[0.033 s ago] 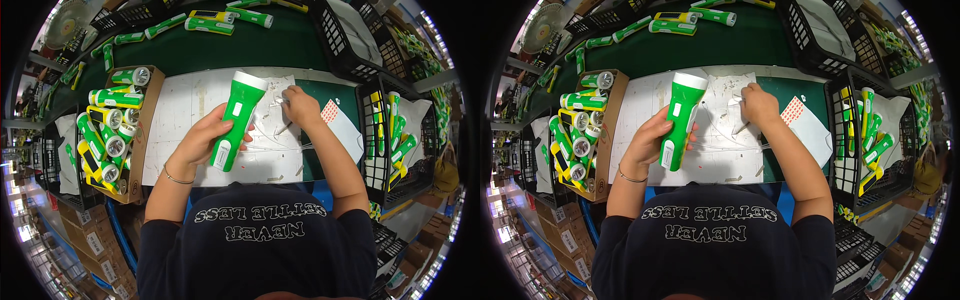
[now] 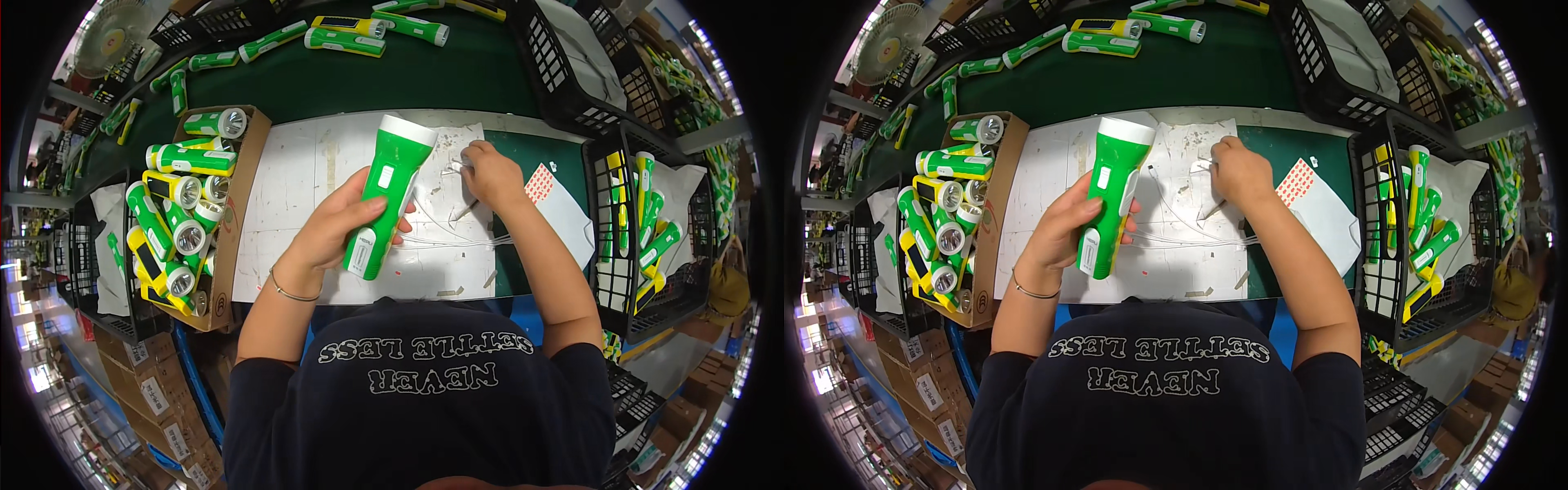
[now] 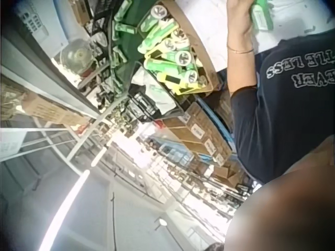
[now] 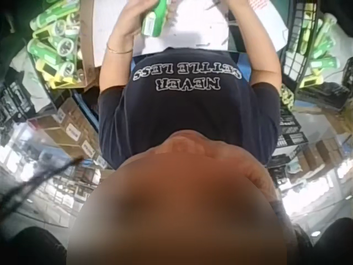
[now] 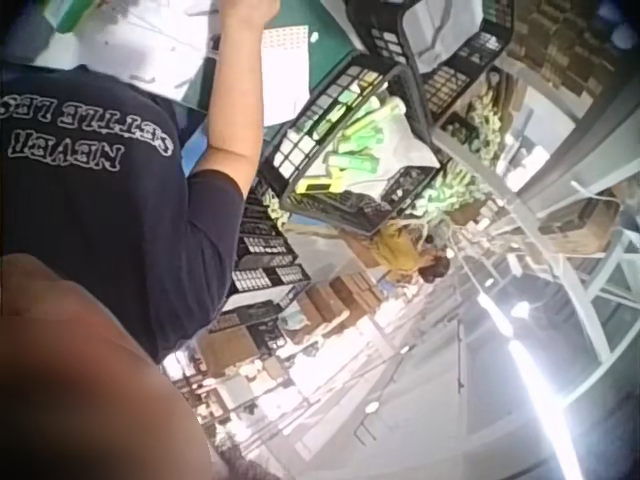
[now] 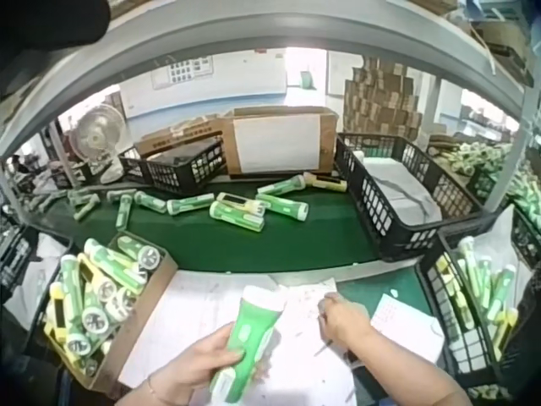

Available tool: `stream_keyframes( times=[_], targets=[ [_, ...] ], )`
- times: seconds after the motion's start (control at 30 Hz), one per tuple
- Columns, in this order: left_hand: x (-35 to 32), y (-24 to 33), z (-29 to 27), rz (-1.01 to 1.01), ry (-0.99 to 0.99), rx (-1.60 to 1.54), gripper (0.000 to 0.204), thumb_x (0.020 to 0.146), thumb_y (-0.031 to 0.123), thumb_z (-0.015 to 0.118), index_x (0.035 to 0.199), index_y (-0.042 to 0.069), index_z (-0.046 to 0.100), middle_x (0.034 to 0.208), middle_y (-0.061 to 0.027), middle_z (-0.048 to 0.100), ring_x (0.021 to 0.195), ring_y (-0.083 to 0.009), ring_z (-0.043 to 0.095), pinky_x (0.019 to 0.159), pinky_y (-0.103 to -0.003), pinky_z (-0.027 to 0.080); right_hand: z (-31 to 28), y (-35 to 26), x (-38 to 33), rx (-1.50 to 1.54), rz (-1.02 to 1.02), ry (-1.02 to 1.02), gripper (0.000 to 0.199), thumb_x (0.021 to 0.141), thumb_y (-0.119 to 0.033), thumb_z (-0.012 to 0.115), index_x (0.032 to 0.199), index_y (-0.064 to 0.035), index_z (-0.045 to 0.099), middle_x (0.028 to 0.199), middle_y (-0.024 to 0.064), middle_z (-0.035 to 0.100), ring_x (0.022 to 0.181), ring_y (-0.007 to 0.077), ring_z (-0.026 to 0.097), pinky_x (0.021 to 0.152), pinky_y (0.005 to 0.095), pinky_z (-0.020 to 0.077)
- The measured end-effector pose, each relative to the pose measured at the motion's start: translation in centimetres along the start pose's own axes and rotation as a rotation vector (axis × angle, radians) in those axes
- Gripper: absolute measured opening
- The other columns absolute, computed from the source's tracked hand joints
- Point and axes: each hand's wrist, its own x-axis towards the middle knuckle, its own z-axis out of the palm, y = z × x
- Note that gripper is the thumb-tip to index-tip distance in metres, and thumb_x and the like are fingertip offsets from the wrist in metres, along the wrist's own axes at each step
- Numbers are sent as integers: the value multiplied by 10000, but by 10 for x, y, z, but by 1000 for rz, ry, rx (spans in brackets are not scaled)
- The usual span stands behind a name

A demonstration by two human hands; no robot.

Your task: Inspecting and sorting flashlights on an assembly line.

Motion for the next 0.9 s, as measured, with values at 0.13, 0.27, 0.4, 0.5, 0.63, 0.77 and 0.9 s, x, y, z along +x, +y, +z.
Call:
stream_keyframes(
  times=[0.13, 0.27, 0.4, 0.5, 0.63, 0.77, 0.9],
  targets=[
    [0, 1, 5, 47, 110, 150, 502, 839, 183, 613, 1252, 18, 379, 959, -124, 580, 806, -166, 608, 735, -311, 525, 5, -1, 2, 5, 2, -87, 202, 795, -184, 552, 955, -67, 593, 1107, 76, 569, 873, 273, 609, 721, 384, 507],
    [1, 2, 13, 57, 224, 248, 455, 797, 206, 639, 1160, 31, 429, 865, -121, 604, 733, -183, 615, 661, -314, 519, -10, -10, -4, 64, 7, -67, 128, 776, -171, 560, 842, -62, 556, 825, 108, 622, 761, 294, 619, 655, 397, 491],
    [-4, 3, 20, 49, 278, 286, 459, 801, 177, 658, 1165, 10, 435, 855, -83, 572, 726, -142, 591, 643, -295, 529, -26, -19, -21, 369, -66, -8, 140, 757, -160, 584, 772, -57, 491, 623, 89, 549, 591, 248, 578, 560, 349, 447],
    [-7, 2, 20, 90, 252, 316, 429, 805, 180, 642, 1141, 7, 439, 828, -81, 567, 688, -141, 586, 615, -293, 527, -38, -25, -34, 952, -49, -101, 214, 746, -113, 652, 781, -66, 447, 599, -7, 434, 536, 53, 370, 502, 217, 316],
    [-9, 0, 14, 147, 144, 277, 414, 844, 241, 572, 1148, 0, 423, 787, -86, 561, 642, -144, 580, 597, -293, 524, -56, -38, -53, 1362, -215, -132, 235, 797, -61, 653, 980, -18, 513, 708, -25, 522, 586, 16, 409, 523, 190, 324],
    [-8, -3, 12, 146, 97, 201, 433, 868, 292, 516, 1171, 3, 405, 822, -103, 564, 654, -145, 583, 584, -295, 519, -75, -47, -65, 1401, -213, -259, 197, 868, -93, 575, 1050, -17, 572, 698, -21, 544, 607, 29, 471, 539, 196, 374],
    [-8, -5, 20, 186, 139, 140, 464, 888, 276, 477, 1241, 15, 330, 930, -122, 562, 701, -154, 589, 599, -294, 520, -92, -55, -70, 1223, -361, -319, 181, 895, -167, 513, 959, -26, 608, 637, 24, 541, 543, 79, 491, 503, 229, 378]
  ],
)
